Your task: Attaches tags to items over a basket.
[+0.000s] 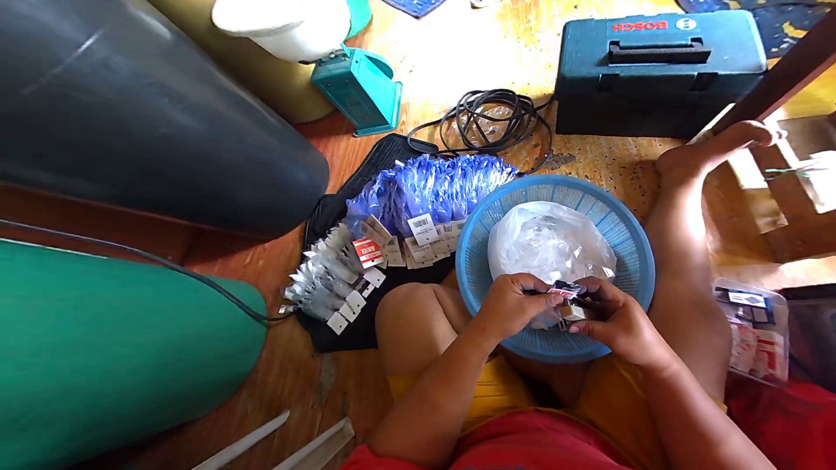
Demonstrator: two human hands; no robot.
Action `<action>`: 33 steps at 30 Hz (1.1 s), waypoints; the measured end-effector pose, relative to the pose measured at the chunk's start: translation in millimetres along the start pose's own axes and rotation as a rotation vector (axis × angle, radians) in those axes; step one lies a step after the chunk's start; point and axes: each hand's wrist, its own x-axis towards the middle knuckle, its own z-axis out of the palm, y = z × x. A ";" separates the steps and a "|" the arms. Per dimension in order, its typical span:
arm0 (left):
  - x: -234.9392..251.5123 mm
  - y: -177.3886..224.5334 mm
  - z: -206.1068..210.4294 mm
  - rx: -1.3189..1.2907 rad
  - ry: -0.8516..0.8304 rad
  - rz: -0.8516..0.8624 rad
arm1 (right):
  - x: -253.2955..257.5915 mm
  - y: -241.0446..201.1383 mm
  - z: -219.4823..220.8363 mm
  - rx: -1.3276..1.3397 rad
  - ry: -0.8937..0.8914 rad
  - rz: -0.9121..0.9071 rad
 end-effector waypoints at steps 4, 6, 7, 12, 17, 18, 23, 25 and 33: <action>-0.4 0.3 2.0 0.041 0.018 0.032 | 0.1 0.6 0.2 -0.006 0.009 -0.011; -0.4 -0.9 3.6 0.068 0.028 0.061 | 0.0 1.1 0.1 -0.014 0.017 -0.018; -0.5 -1.7 4.5 0.088 0.028 0.080 | -0.1 1.9 0.0 -0.019 0.022 -0.024; -3.2 -5.6 5.8 0.213 -0.069 0.176 | 0.0 3.4 -0.5 -0.052 0.039 -0.053; -5.2 -6.7 14.4 0.343 -0.016 0.255 | 0.9 4.4 -0.7 -0.094 0.046 -0.055; -4.9 -7.0 15.4 0.347 -0.010 0.262 | 0.8 4.4 -0.7 -0.106 0.047 -0.054; -3.7 -8.0 17.8 0.340 -0.017 0.284 | 0.2 4.5 -1.6 -0.108 0.054 -0.065; -3.0 -9.6 19.4 0.354 -0.010 0.319 | 0.5 3.3 -0.6 -0.146 0.069 -0.092; -0.1 -10.2 19.0 0.213 0.043 0.223 | 1.9 3.1 4.2 -0.142 0.175 -0.042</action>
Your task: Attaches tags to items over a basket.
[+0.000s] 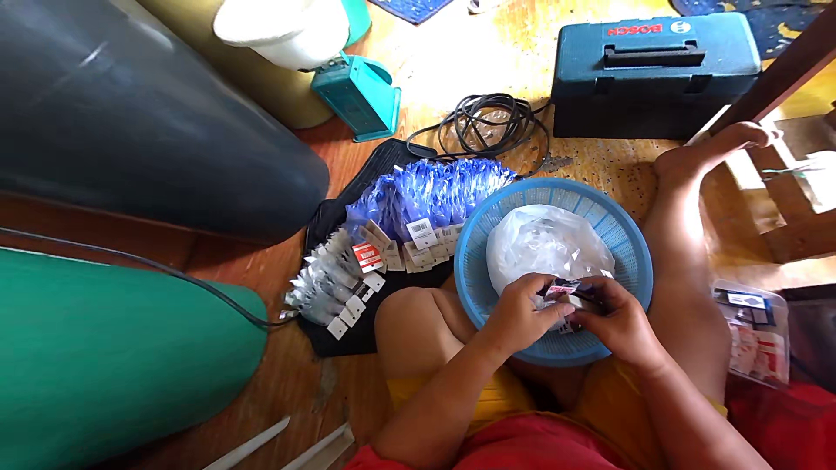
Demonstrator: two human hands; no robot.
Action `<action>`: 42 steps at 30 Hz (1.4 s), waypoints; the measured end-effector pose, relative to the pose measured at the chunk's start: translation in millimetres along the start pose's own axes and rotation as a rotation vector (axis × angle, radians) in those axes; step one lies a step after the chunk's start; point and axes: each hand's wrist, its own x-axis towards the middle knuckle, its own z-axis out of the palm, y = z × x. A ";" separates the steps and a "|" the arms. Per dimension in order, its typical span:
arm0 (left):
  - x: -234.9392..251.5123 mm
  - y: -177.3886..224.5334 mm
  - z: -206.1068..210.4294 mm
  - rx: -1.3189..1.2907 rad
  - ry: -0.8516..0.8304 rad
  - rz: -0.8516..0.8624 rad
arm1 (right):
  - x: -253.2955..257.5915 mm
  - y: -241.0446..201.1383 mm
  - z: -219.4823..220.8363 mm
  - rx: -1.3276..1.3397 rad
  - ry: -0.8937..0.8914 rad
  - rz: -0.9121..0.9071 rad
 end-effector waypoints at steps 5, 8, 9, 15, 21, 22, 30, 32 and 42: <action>2.0 5.1 -1.9 -0.066 0.136 -0.052 | 0.2 -1.2 0.0 -0.082 0.009 -0.105; 4.4 7.9 -2.8 -0.018 0.192 -0.095 | -1.6 -3.3 1.8 -0.175 0.013 -0.161; 4.7 8.9 -3.2 -0.009 0.202 -0.101 | -2.6 -3.4 1.3 -0.189 0.010 -0.173; 5.1 7.8 -8.8 -0.010 0.252 -0.115 | -6.0 -2.6 -8.1 -0.040 -0.086 -0.089; 2.1 11.1 -11.8 -0.050 0.237 -0.086 | -3.9 6.0 -6.4 0.199 -0.167 -0.028; 1.4 12.4 -11.7 -0.051 0.231 -0.079 | -3.4 6.0 -6.2 0.223 -0.174 -0.018; -3.4 14.2 -7.4 0.011 0.182 0.083 | -1.0 5.1 -4.5 0.239 -0.130 -0.016; -3.9 13.1 -6.2 0.031 0.174 0.112 | -1.0 2.4 -3.8 0.211 -0.126 0.006; -2.3 8.3 -4.3 -0.031 0.131 0.070 | -0.7 -4.7 -2.2 0.035 -0.098 0.019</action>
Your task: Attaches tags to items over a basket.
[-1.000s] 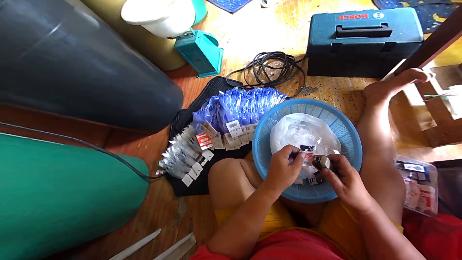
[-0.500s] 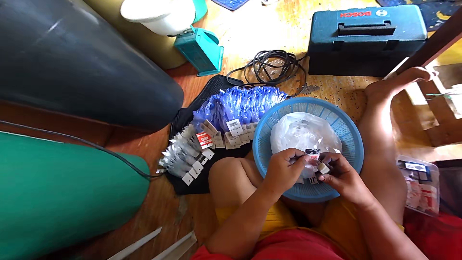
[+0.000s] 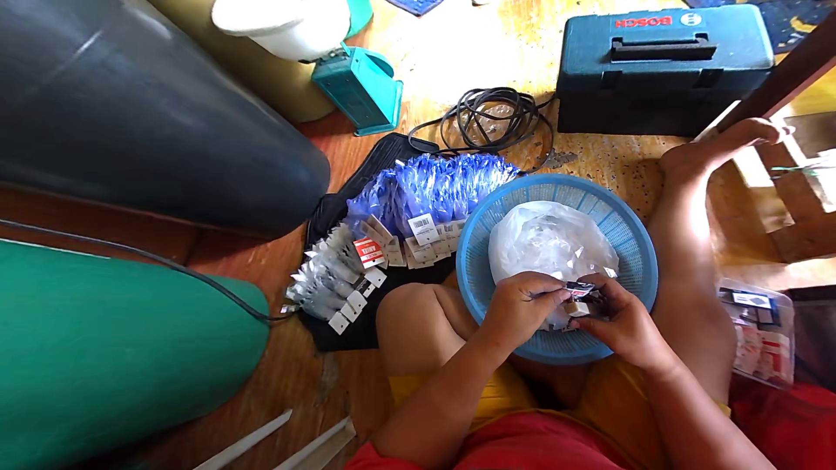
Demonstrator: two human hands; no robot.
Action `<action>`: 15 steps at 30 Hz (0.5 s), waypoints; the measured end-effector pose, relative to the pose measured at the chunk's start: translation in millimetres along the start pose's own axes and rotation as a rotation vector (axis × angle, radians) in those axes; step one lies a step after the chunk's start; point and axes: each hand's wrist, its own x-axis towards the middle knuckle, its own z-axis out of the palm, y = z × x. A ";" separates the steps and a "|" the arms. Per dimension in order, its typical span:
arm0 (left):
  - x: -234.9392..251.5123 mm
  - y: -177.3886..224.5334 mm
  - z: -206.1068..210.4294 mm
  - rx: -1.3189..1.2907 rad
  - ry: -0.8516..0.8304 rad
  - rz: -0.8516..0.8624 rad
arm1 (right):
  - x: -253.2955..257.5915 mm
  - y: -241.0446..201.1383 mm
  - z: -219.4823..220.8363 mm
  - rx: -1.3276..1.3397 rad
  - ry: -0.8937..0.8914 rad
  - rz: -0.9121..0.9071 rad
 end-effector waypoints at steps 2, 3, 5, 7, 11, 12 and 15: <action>0.5 -1.1 0.6 -0.014 -0.006 -0.017 | -0.3 -1.5 0.0 -0.020 0.004 0.005; 0.8 -1.6 0.9 -0.018 -0.009 -0.022 | -0.3 -2.2 0.1 -0.030 0.006 0.005; 1.3 -2.3 1.7 -0.022 -0.012 -0.023 | 0.0 -3.0 0.0 -0.057 0.012 -0.003; 1.5 -3.4 3.0 -0.027 -0.014 -0.017 | 0.1 -2.9 -0.8 -0.078 0.020 -0.008; 0.7 -6.5 0.8 -0.079 -0.120 0.010 | 0.0 -4.6 -2.3 -0.097 0.036 -0.007; 0.5 -6.9 0.4 -0.097 -0.158 -0.003 | -0.1 -4.4 -2.7 -0.093 0.040 -0.010; -0.9 -9.2 4.3 -0.066 -0.163 0.002 | -0.1 -2.9 -1.8 -0.085 0.045 -0.005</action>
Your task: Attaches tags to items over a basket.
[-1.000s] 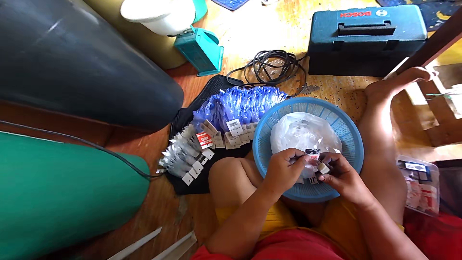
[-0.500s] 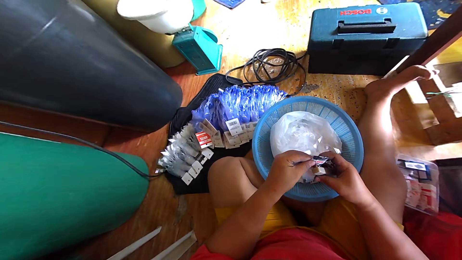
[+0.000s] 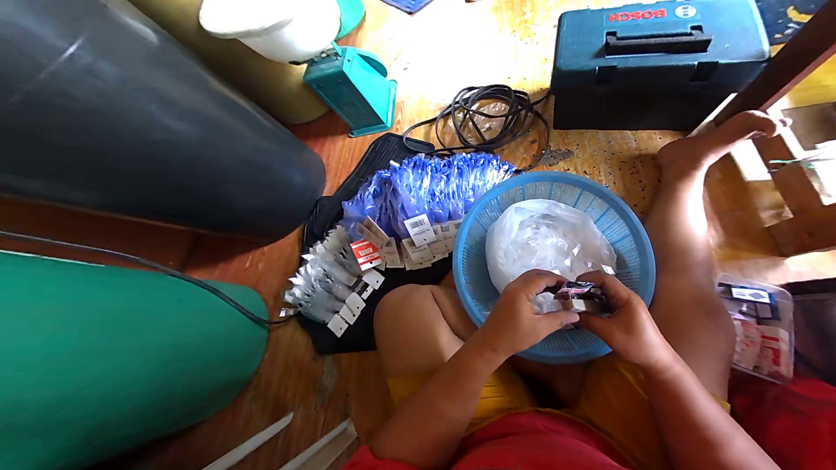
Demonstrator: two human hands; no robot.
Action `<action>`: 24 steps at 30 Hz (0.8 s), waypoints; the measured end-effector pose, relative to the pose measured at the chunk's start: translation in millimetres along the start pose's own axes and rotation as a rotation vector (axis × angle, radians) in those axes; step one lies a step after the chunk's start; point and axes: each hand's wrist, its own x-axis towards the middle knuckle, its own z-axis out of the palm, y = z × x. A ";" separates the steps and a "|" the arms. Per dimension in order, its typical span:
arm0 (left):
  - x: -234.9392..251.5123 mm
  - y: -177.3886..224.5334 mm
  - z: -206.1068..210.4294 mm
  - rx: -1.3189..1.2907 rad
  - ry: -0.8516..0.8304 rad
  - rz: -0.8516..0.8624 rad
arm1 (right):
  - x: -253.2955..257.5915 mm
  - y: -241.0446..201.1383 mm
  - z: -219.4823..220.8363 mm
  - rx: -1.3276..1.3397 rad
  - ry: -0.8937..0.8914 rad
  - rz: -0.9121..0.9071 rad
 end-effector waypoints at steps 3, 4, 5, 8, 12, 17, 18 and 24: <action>0.7 -4.1 4.2 0.044 0.039 0.051 | 1.3 0.4 0.5 -0.010 0.011 -0.003; 1.2 -5.6 6.0 0.064 0.046 0.063 | 2.0 1.3 0.4 -0.023 0.022 -0.016; 1.5 -7.1 7.6 0.082 0.053 0.067 | 2.5 2.5 0.5 -0.037 0.034 -0.026; 3.3 -11.0 9.5 0.087 0.067 0.056 | 4.0 6.4 2.1 -0.067 0.062 -0.029; 7.2 -3.3 2.2 0.047 0.004 -0.091 | 3.3 7.3 5.9 -0.095 0.090 0.001; 11.9 6.1 -3.0 0.060 0.149 -0.186 | 1.0 0.8 8.7 -0.115 0.110 0.001; 12.8 7.7 -3.8 0.067 0.172 -0.214 | 0.2 1.3 8.2 -0.122 0.099 -0.025; 13.3 14.0 -11.5 0.023 0.242 -0.303 | -4.1 2.2 1.1 -0.070 0.053 -0.007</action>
